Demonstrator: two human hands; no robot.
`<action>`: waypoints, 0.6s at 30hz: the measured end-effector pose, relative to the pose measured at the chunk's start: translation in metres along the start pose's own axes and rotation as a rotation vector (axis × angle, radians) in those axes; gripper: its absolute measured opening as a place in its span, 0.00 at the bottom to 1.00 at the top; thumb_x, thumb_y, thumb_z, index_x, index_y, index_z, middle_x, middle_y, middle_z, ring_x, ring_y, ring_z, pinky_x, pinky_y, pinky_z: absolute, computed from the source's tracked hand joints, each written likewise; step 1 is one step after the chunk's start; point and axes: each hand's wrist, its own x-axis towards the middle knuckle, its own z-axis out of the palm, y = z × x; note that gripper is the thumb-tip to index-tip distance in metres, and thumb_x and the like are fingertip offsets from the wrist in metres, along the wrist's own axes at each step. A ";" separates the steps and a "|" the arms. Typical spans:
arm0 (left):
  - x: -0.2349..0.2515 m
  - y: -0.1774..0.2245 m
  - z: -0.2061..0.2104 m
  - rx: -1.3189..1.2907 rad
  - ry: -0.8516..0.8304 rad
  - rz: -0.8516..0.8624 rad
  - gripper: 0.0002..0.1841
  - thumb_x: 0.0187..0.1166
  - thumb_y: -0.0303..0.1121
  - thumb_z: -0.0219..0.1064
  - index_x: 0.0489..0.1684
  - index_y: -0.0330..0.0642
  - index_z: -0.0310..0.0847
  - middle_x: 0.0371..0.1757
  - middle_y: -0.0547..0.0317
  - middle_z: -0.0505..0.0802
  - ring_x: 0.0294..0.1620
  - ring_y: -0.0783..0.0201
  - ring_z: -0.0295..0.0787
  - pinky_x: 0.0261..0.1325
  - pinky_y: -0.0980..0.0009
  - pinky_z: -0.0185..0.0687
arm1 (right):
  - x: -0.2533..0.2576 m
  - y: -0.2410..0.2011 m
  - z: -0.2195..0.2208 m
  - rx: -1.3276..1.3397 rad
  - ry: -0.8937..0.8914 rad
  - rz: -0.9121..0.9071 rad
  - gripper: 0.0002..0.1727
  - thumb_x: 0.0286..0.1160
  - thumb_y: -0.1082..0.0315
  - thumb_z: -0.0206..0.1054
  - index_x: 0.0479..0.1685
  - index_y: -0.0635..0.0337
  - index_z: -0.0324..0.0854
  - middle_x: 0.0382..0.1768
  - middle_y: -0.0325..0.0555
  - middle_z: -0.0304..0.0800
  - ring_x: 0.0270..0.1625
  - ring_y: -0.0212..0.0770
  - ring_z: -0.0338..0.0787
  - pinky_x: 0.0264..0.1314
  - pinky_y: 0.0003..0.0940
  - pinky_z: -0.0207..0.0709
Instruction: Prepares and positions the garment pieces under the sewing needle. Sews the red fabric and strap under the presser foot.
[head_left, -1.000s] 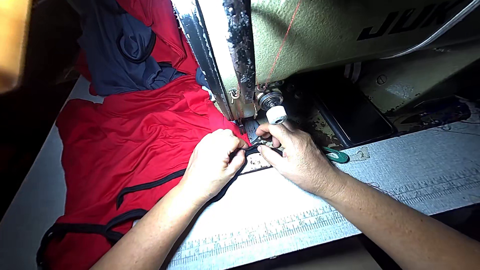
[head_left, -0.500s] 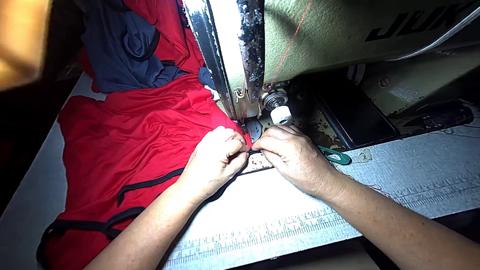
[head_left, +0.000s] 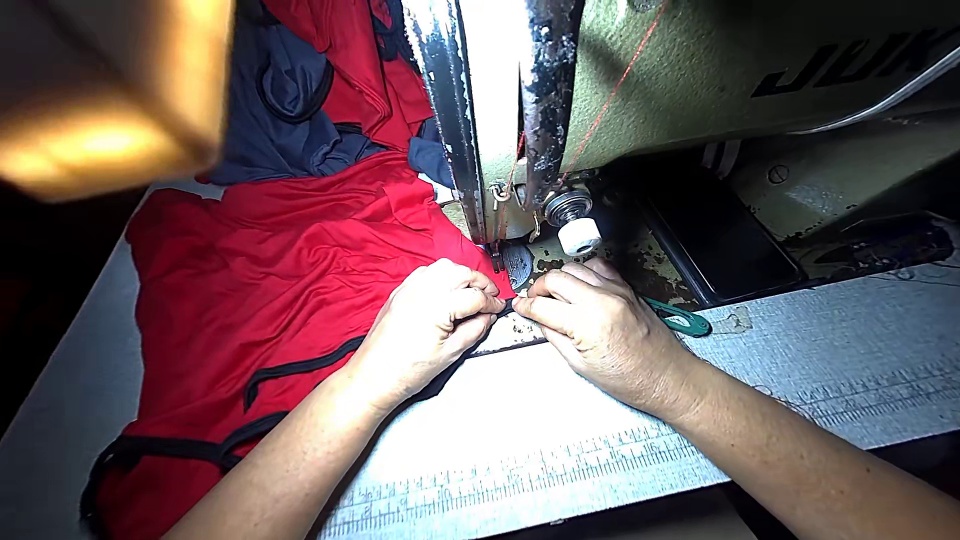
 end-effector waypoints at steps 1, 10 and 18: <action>0.000 0.000 0.000 0.000 0.000 0.000 0.11 0.78 0.35 0.64 0.40 0.53 0.97 0.51 0.69 0.94 0.59 0.71 0.85 0.62 0.72 0.77 | 0.000 0.000 0.000 -0.011 -0.001 -0.010 0.13 0.75 0.72 0.64 0.46 0.51 0.96 0.42 0.41 0.92 0.47 0.42 0.87 0.50 0.40 0.74; 0.004 -0.005 0.000 0.025 0.018 0.004 0.12 0.80 0.36 0.63 0.41 0.52 0.97 0.52 0.67 0.94 0.59 0.70 0.86 0.63 0.71 0.78 | 0.003 -0.002 0.000 -0.085 -0.010 -0.008 0.15 0.74 0.77 0.63 0.48 0.53 0.95 0.41 0.43 0.91 0.45 0.45 0.88 0.51 0.42 0.75; 0.015 -0.016 -0.002 0.016 0.053 -0.010 0.12 0.79 0.33 0.62 0.41 0.48 0.96 0.52 0.63 0.95 0.60 0.66 0.87 0.65 0.67 0.77 | 0.020 0.009 0.000 -0.116 -0.051 -0.040 0.16 0.73 0.79 0.64 0.49 0.54 0.95 0.38 0.46 0.88 0.44 0.49 0.87 0.55 0.46 0.74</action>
